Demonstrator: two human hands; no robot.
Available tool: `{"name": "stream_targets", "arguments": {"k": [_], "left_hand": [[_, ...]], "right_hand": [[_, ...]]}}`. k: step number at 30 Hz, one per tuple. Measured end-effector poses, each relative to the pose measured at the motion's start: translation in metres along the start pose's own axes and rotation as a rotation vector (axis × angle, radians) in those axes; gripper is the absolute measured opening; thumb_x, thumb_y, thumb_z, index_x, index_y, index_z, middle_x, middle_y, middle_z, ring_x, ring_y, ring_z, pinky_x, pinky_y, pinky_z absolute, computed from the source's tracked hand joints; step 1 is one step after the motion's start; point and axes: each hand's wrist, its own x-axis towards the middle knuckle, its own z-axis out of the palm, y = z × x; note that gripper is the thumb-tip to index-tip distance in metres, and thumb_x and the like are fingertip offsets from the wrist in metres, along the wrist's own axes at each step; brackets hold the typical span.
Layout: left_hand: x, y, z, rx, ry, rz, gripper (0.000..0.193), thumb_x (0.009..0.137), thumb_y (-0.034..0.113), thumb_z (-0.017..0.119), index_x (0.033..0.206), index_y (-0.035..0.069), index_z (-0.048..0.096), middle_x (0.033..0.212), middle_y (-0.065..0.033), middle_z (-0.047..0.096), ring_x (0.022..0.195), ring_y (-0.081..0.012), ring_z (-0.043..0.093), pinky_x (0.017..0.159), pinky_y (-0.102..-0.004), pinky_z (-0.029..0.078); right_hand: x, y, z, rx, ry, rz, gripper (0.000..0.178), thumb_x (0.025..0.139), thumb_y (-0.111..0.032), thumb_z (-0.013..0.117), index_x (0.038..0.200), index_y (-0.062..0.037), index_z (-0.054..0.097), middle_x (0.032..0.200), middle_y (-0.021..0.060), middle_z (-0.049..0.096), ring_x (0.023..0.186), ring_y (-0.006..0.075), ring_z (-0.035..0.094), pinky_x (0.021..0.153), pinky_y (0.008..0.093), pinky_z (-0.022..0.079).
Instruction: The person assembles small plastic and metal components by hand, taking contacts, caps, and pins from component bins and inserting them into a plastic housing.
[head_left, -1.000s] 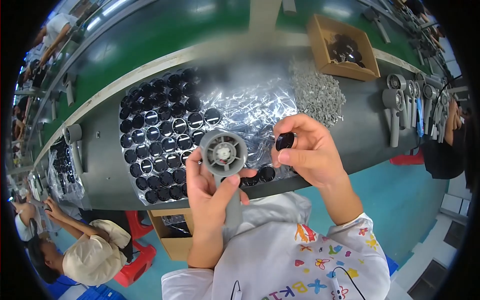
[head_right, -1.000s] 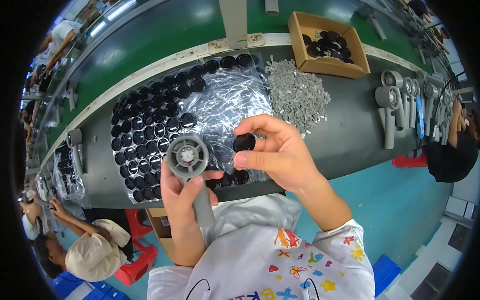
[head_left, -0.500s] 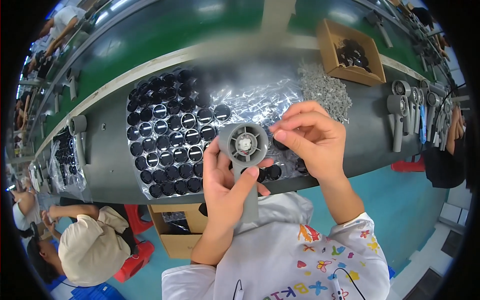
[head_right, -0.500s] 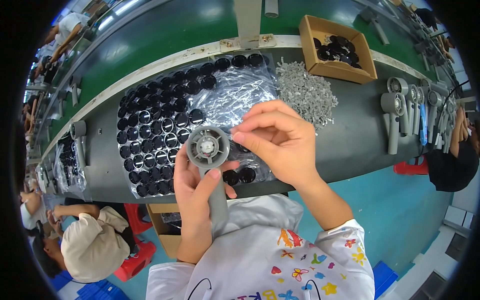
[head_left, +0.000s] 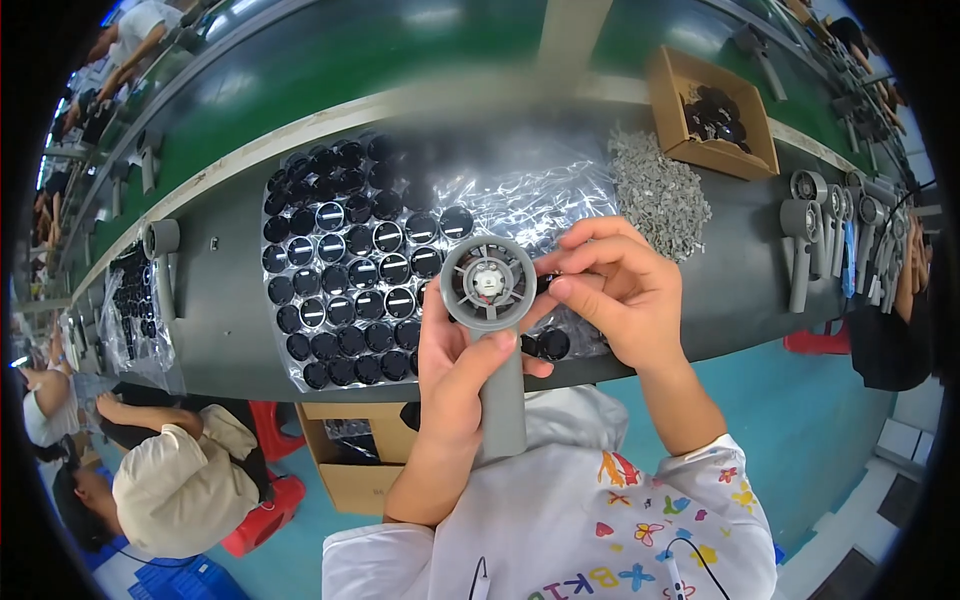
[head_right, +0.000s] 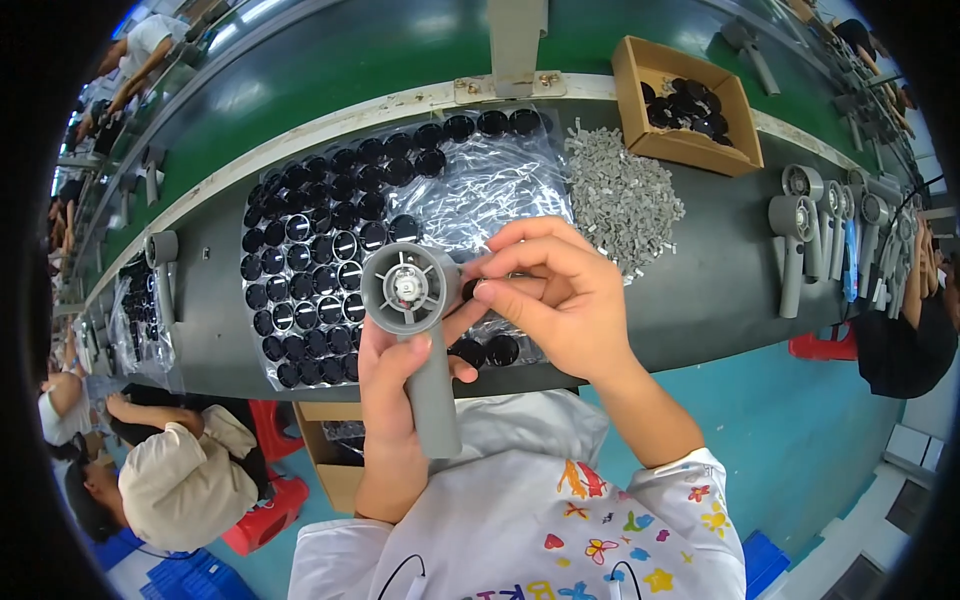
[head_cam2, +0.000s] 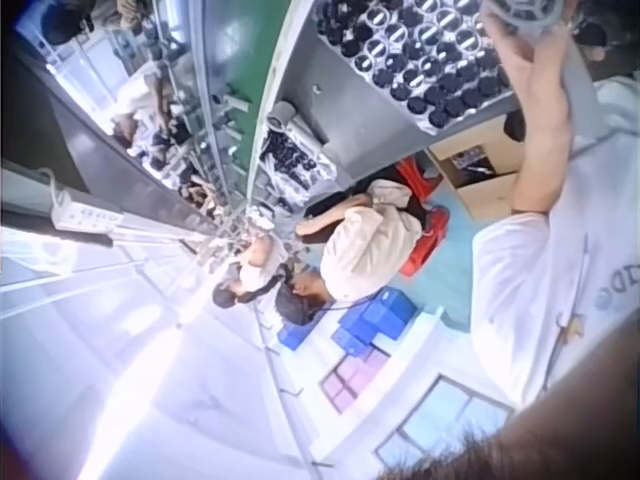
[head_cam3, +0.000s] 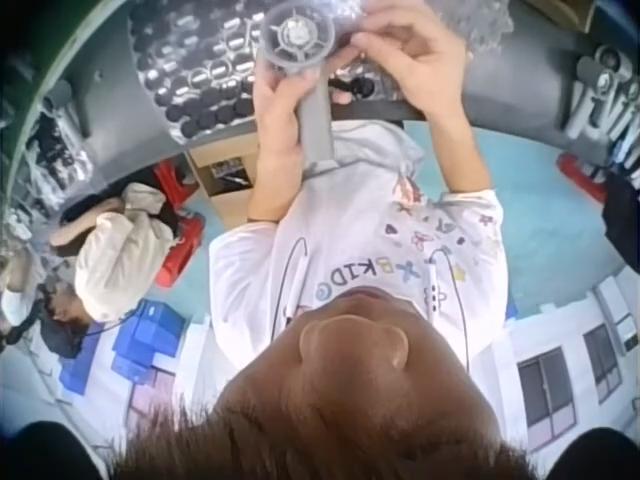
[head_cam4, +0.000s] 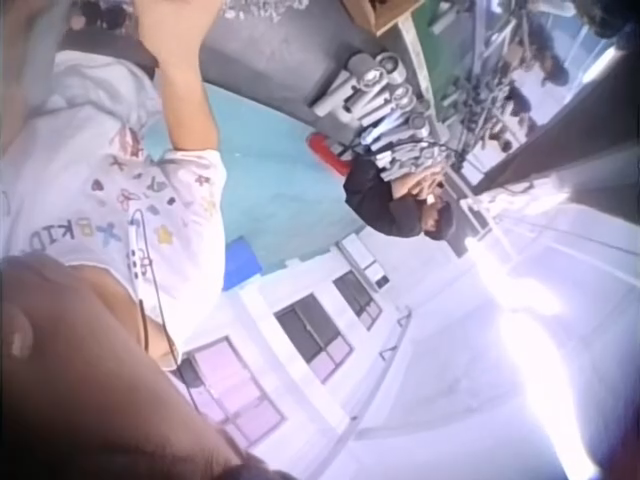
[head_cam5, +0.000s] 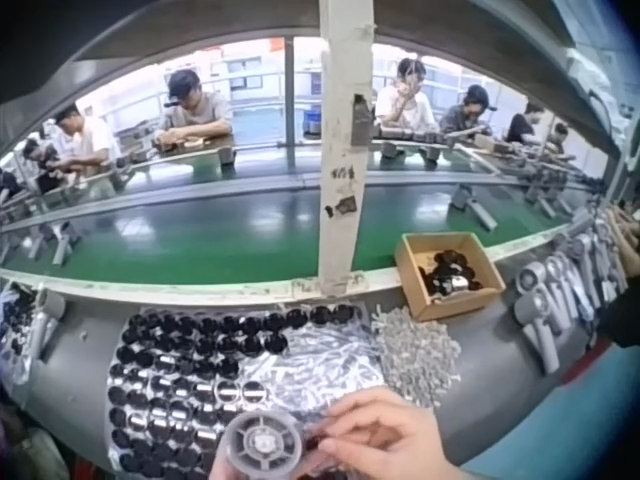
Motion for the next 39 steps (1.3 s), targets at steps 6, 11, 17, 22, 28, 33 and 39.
{"name": "stream_targets", "arguments": {"k": [6, 11, 17, 22, 28, 33, 39], "left_hand": [[0.000, 0.002, -0.004, 0.014, -0.031, 0.018, 0.064, 0.092, 0.001, 0.061, 0.147, 0.003, 0.029, 0.143, -0.0283, 0.051, 0.131, -0.0452, 0.057, 0.070, -0.0377, 0.068], [0.000, 0.002, -0.010, -0.025, -0.057, 0.014, 0.064, 0.092, -0.004, 0.059, 0.147, 0.002, 0.026, 0.140, -0.0267, 0.052, 0.125, -0.0436, 0.061, 0.066, -0.0373, 0.068], [-0.001, -0.011, 0.001, 0.249, 0.052, 0.109, 0.072, 0.092, -0.011, 0.060, 0.148, 0.003, 0.016, 0.142, -0.0227, 0.047, 0.120, -0.0348, 0.065, 0.071, -0.0335, 0.067], [-0.002, -0.016, 0.000, 0.337, 0.076, 0.185, 0.073, 0.092, -0.010, 0.061, 0.148, 0.003, 0.016, 0.143, -0.0214, 0.045, 0.123, -0.0293, 0.062, 0.075, -0.0327, 0.066], [-0.004, -0.018, 0.004, 0.386, 0.100, 0.269, 0.076, 0.091, -0.011, 0.062, 0.149, 0.003, 0.015, 0.152, -0.0212, 0.036, 0.124, -0.0254, 0.059, 0.078, -0.0324, 0.066], [-0.005, -0.019, 0.006, 0.426, 0.080, 0.311, 0.076, 0.091, -0.010, 0.063, 0.149, 0.002, 0.014, 0.160, -0.0223, 0.028, 0.124, -0.0251, 0.059, 0.079, -0.0318, 0.066], [-0.005, -0.020, 0.003, 0.446, 0.094, 0.349, 0.076, 0.091, -0.013, 0.059, 0.151, 0.004, 0.015, 0.157, -0.0232, 0.032, 0.126, -0.0286, 0.059, 0.080, -0.0351, 0.067]], "right_hand": [[0.000, -0.009, -0.007, -0.364, -0.112, 0.076, 0.022, 0.090, 0.008, 0.069, 0.112, 0.0078, 0.071, 0.116, 0.0173, 0.067, 0.097, 0.0245, 0.073, 0.086, 0.0338, 0.060], [0.008, -0.034, 0.003, -0.620, 0.016, -0.102, 0.017, 0.086, 0.004, 0.074, 0.103, 0.0062, 0.077, 0.096, 0.0158, 0.077, 0.085, 0.0198, 0.072, 0.076, 0.0299, 0.056], [0.017, -0.026, 0.013, -0.633, -0.092, -0.341, 0.021, 0.084, 0.004, 0.075, 0.106, 0.0070, 0.076, 0.093, 0.0154, 0.077, 0.077, 0.0192, 0.070, 0.071, 0.0294, 0.053], [0.013, -0.019, 0.020, -0.634, -0.027, -0.285, 0.022, 0.085, 0.004, 0.075, 0.107, 0.0060, 0.076, 0.091, 0.0144, 0.077, 0.073, 0.0177, 0.067, 0.065, 0.0283, 0.050], [0.013, -0.021, 0.025, -0.691, 0.024, -0.274, 0.021, 0.084, 0.003, 0.078, 0.105, 0.0061, 0.077, 0.085, 0.0126, 0.075, 0.071, 0.0168, 0.066, 0.064, 0.0269, 0.049], [0.010, -0.015, 0.026, -0.694, 0.080, -0.331, 0.023, 0.082, 0.003, 0.080, 0.105, 0.0062, 0.077, 0.084, 0.0120, 0.075, 0.072, 0.0165, 0.067, 0.065, 0.0267, 0.050], [0.006, -0.013, 0.031, -0.660, 0.077, -0.323, 0.024, 0.080, 0.004, 0.081, 0.104, 0.0053, 0.078, 0.088, 0.0128, 0.076, 0.077, 0.0185, 0.070, 0.067, 0.0272, 0.053]]}}
